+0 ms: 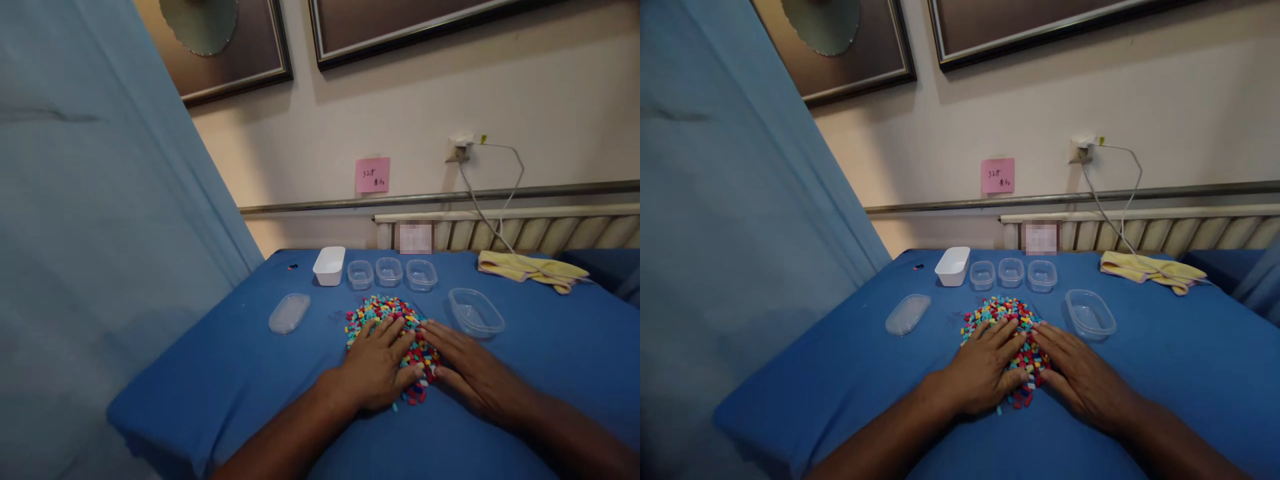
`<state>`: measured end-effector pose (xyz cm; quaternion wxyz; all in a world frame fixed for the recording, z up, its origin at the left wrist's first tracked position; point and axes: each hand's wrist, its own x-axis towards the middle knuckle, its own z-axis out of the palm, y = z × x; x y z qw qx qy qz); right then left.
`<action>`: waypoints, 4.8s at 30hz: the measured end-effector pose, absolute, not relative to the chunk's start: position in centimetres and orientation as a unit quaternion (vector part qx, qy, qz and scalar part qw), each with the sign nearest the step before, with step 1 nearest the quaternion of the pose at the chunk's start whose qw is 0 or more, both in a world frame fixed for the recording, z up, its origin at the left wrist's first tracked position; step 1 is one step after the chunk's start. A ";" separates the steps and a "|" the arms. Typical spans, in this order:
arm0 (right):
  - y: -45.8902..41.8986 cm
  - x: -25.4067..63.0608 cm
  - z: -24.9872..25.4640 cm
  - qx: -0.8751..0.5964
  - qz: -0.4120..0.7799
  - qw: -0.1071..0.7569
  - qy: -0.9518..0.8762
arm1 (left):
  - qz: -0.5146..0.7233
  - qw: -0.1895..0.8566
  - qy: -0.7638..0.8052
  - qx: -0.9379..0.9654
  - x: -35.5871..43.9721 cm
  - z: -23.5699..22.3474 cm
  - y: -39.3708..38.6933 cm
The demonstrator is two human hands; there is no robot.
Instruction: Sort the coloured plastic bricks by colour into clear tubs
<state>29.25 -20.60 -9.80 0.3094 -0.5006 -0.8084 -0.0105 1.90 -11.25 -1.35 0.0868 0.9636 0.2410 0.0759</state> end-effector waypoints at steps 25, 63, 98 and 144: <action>-17.6 25.1 -7.5 -0.563 0.129 0.191 -0.794 | 0.176 0.201 0.215 0.939 0.4 -2.3 -5.8; -18.2 24.3 -6.9 -0.558 0.055 0.301 -0.771 | 0.175 0.231 0.419 0.860 0.1 -3.2 -5.2; -16.1 24.6 -6.2 -0.600 0.061 0.321 -0.730 | 0.276 0.169 0.332 0.886 2.2 -3.0 -5.1; -17.2 25.3 -5.0 -0.519 0.102 0.367 -0.765 | 0.323 0.323 0.220 0.862 1.9 -3.1 -4.6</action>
